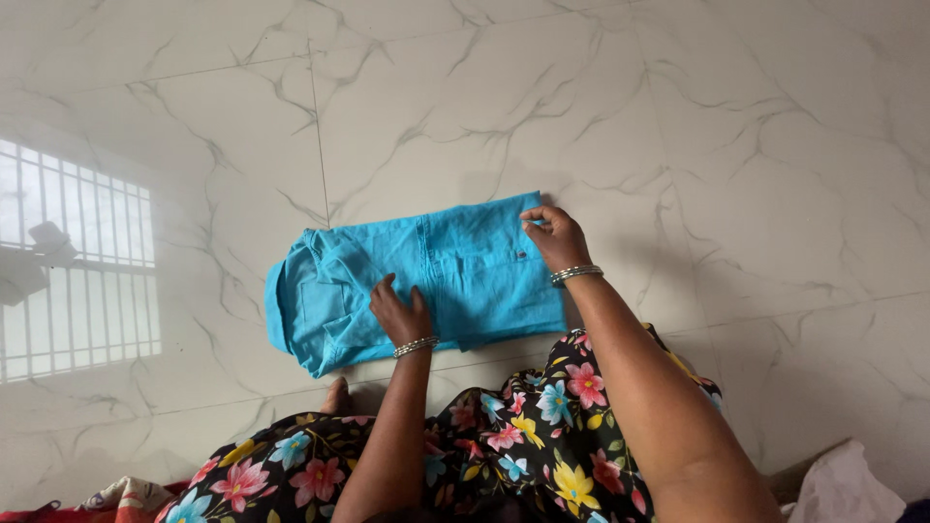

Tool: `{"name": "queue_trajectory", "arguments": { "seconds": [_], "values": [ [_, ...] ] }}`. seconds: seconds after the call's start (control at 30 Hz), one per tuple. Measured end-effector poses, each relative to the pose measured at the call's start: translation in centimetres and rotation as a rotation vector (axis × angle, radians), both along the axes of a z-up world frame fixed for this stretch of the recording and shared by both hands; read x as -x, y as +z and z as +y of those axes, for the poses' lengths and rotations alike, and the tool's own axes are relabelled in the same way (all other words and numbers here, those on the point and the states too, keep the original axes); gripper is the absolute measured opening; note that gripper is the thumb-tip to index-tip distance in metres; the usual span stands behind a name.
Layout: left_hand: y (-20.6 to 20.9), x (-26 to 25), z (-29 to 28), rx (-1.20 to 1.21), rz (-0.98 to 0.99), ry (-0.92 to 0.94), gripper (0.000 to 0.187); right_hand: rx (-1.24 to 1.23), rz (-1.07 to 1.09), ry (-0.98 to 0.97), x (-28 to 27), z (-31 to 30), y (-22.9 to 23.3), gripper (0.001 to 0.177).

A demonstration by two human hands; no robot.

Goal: The person sits on the floor and folds a light blue long-sleeved shirt. They smooth the fabric, fold the sleeves and body, and place the folded shirt into a bag.

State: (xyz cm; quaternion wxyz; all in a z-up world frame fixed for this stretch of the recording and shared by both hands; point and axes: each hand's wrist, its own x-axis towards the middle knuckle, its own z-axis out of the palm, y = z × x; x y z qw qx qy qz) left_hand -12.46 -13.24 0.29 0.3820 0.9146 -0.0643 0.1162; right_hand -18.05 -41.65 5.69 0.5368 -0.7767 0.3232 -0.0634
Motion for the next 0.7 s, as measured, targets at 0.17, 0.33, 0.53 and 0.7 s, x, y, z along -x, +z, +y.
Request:
{"name": "queue_trajectory", "arguments": {
  "seconds": [0.17, 0.33, 0.53, 0.7],
  "values": [
    [1.8, 4.2, -3.7, -0.229, -0.127, -0.395, 0.062, 0.464, -0.034, 0.225, -0.3, 2.8, -2.7, 0.037],
    [0.1, 2.9, -3.5, -0.655, 0.269, -0.560, 0.084, 0.713, -0.058, 0.568, 0.0, 9.3, -3.0, 0.069],
    [-1.3, 2.7, -1.7, -0.628, 0.244, -0.521, 0.087, 0.734, 0.456, 0.821, -0.9, 6.6, -5.5, 0.092],
    [-1.0, 2.7, -1.7, -0.654, 0.277, -0.508, 0.087, 0.629, 0.646, 0.281, 0.2, -1.8, -7.7, 0.105]
  ]
}}
